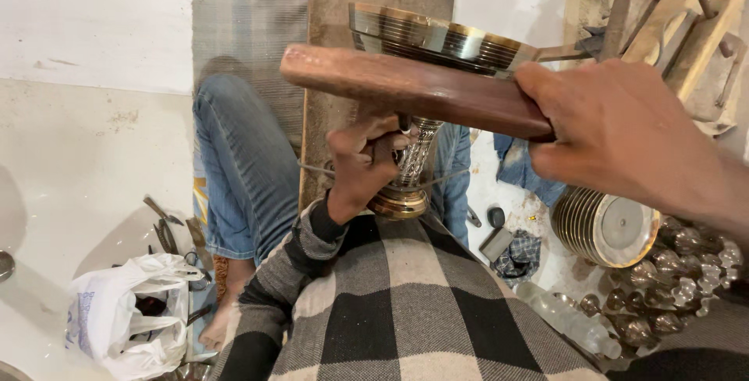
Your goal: The person sits on the workshop floor holding an ornate brass bowl steady with one hand while striking a punch against its decorated surface with a wooden mallet held in the other hand, repositioning the bowl and punch repeatedly to work the pattern around the vessel.
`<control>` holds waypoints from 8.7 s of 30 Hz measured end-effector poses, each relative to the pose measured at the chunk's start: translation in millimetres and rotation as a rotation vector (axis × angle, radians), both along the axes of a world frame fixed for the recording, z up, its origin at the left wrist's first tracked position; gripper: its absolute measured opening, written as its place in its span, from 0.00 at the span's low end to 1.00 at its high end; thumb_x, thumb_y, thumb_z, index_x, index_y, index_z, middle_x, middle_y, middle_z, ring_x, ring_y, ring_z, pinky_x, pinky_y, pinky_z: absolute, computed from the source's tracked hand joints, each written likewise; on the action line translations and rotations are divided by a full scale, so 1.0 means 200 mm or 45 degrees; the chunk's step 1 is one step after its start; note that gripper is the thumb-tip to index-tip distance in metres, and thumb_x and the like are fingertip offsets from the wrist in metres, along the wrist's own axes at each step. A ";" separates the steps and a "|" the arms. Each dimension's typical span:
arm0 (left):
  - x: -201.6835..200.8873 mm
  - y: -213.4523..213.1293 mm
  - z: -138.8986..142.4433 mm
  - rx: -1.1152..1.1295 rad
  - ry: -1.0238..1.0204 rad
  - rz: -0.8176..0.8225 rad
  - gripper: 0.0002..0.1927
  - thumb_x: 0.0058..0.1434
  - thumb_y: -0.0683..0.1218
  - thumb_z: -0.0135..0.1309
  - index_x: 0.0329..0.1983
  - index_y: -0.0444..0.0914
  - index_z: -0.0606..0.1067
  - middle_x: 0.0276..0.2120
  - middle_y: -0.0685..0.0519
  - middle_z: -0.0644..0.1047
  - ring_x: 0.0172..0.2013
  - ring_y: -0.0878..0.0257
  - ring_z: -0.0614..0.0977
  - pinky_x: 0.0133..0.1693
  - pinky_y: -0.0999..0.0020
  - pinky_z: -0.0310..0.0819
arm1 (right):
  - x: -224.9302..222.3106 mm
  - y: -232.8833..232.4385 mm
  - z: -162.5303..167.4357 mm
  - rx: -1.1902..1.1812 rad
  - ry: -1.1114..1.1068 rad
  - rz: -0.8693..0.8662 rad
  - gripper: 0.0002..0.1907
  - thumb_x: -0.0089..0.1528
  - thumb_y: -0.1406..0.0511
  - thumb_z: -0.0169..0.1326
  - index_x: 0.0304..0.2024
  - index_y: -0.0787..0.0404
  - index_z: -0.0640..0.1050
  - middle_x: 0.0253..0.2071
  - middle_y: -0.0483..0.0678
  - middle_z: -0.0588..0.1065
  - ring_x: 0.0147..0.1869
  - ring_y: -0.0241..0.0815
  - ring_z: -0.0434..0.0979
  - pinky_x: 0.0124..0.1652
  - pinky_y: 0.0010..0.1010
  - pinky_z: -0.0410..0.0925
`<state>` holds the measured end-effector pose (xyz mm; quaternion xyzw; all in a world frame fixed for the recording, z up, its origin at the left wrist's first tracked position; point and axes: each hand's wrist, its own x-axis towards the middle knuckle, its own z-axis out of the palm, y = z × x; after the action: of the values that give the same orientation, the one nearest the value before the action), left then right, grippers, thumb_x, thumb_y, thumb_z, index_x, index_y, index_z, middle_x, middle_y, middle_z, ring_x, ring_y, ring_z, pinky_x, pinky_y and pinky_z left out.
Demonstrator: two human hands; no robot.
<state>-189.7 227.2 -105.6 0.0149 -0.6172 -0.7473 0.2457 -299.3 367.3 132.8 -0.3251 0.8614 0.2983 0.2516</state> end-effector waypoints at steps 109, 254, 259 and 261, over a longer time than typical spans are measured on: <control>0.01 -0.02 -0.06 -0.315 0.006 -0.131 0.23 0.54 0.26 0.47 0.51 0.31 0.78 0.42 0.42 0.84 0.43 0.55 0.88 0.42 0.69 0.86 | 0.03 0.16 -0.10 -0.245 -0.089 -0.272 0.22 0.53 0.59 0.63 0.45 0.60 0.72 0.19 0.48 0.72 0.18 0.42 0.74 0.23 0.36 0.72; 0.00 0.02 -0.01 -0.620 0.126 -0.022 0.27 0.60 0.28 0.53 0.59 0.43 0.77 0.33 0.48 0.85 0.30 0.65 0.88 0.25 0.73 0.76 | 0.19 0.40 -0.24 -1.239 -0.006 -0.369 0.18 0.50 0.68 0.60 0.42 0.63 0.74 0.23 0.51 0.73 0.22 0.42 0.71 0.24 0.36 0.64; 0.01 0.01 -0.01 -0.579 0.186 -0.041 0.30 0.56 0.29 0.52 0.61 0.43 0.76 0.36 0.46 0.84 0.35 0.61 0.88 0.34 0.71 0.83 | 0.18 0.40 -0.26 -0.876 -0.045 -0.213 0.20 0.46 0.66 0.62 0.38 0.65 0.71 0.22 0.55 0.73 0.27 0.51 0.74 0.29 0.43 0.66; 0.00 0.00 -0.01 -0.625 0.205 -0.037 0.31 0.55 0.28 0.52 0.61 0.42 0.76 0.36 0.45 0.84 0.33 0.61 0.88 0.32 0.71 0.81 | 0.18 0.44 -0.27 -1.018 -0.112 -0.342 0.19 0.45 0.68 0.61 0.38 0.65 0.73 0.23 0.56 0.73 0.26 0.48 0.75 0.28 0.40 0.66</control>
<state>-190.3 227.9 -108.5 -0.1137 -0.7586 -0.5774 0.2797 -263.3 455.3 79.6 -0.2942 0.9325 -0.1088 0.1789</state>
